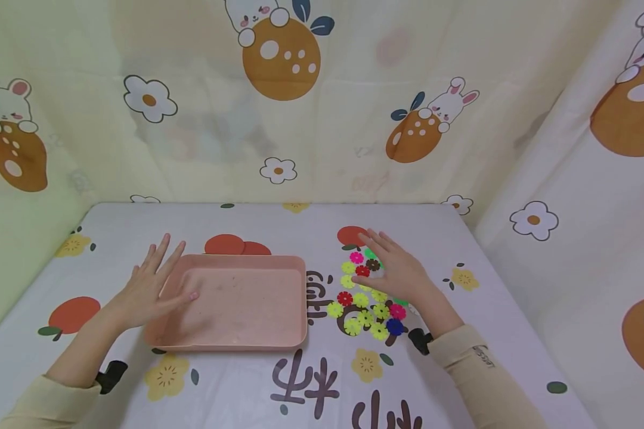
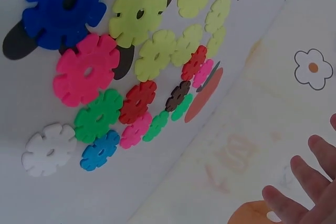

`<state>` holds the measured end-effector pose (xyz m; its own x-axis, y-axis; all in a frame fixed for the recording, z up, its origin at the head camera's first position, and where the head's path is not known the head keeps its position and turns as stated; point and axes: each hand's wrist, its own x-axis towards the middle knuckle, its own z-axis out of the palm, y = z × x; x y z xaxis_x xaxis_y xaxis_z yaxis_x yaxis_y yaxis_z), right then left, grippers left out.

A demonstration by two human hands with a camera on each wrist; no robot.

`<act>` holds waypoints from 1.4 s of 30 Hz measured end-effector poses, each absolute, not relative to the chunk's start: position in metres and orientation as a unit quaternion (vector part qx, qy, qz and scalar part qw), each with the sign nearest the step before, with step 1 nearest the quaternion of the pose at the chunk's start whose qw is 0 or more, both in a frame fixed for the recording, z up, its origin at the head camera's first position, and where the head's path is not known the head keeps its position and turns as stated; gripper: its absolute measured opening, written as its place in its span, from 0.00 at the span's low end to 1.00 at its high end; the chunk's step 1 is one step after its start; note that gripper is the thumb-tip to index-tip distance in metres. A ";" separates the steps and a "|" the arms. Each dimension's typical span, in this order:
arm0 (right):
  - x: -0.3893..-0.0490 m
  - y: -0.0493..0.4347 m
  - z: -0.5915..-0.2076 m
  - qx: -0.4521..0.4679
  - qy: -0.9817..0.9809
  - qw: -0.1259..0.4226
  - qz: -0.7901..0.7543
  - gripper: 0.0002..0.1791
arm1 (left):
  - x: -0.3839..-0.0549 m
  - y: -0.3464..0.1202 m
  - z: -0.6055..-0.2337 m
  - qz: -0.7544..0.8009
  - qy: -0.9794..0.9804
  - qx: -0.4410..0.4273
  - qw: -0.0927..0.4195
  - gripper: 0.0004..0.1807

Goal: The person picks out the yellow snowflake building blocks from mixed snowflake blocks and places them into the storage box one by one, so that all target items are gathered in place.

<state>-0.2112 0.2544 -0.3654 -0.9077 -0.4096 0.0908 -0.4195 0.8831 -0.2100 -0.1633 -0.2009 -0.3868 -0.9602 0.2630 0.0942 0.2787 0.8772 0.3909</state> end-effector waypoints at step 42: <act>-0.239 0.237 -0.400 0.172 -0.970 -0.012 0.172 0.33 | -0.151 -0.209 -0.415 -0.340 -0.934 -0.097 -0.044 0.63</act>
